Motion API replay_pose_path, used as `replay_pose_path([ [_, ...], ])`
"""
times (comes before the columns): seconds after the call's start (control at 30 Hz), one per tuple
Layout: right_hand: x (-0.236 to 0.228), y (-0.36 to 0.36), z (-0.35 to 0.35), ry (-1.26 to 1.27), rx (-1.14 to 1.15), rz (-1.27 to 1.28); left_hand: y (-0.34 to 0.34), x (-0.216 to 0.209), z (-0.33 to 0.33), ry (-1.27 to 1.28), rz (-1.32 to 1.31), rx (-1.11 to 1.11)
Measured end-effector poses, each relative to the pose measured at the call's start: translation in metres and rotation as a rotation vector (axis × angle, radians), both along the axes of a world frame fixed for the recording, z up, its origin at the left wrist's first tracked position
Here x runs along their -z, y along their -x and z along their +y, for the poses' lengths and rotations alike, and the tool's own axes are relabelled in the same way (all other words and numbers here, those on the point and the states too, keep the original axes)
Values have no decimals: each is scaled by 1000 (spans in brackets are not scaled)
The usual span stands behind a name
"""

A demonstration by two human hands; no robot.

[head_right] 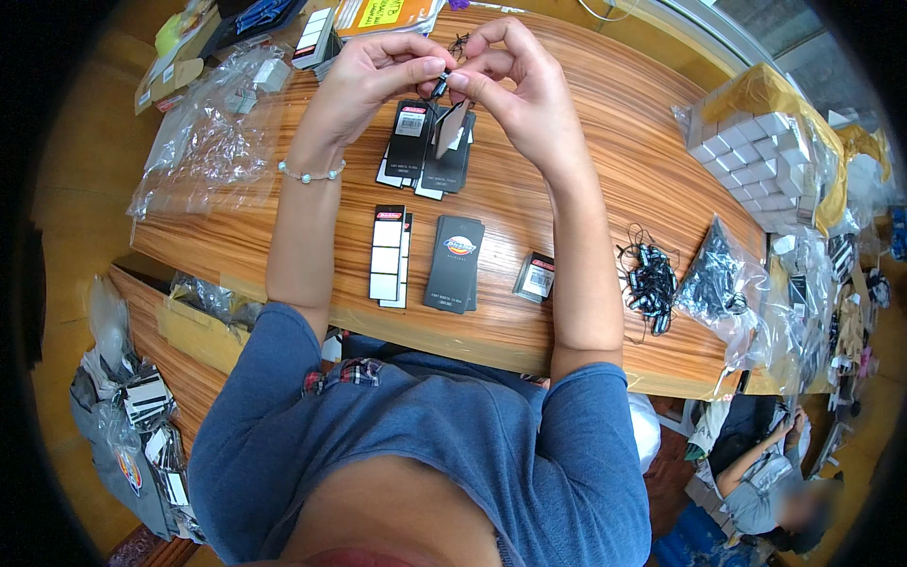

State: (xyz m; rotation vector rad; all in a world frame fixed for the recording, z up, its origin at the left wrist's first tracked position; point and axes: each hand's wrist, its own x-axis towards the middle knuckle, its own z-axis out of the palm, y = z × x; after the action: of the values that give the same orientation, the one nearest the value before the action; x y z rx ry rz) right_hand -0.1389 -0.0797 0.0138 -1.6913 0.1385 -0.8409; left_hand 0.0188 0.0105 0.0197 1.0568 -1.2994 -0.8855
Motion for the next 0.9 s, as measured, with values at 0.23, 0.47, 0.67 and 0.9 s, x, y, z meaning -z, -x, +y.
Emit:
replay_pose_path([
  [0.23,4,0,-5,-58,-80,33,3,2,-2,74,-52,-77],
  [0.47,12,-3,-14,-183,-122,168,9,10,-21,496,-533,-480],
  [0.67,19,-2,-27,-642,-231,-241,26,22,-18,158,-257,-12],
  [0.9,18,-8,-18,-586,-59,-222,21,29,-17,-16,-72,-40],
])
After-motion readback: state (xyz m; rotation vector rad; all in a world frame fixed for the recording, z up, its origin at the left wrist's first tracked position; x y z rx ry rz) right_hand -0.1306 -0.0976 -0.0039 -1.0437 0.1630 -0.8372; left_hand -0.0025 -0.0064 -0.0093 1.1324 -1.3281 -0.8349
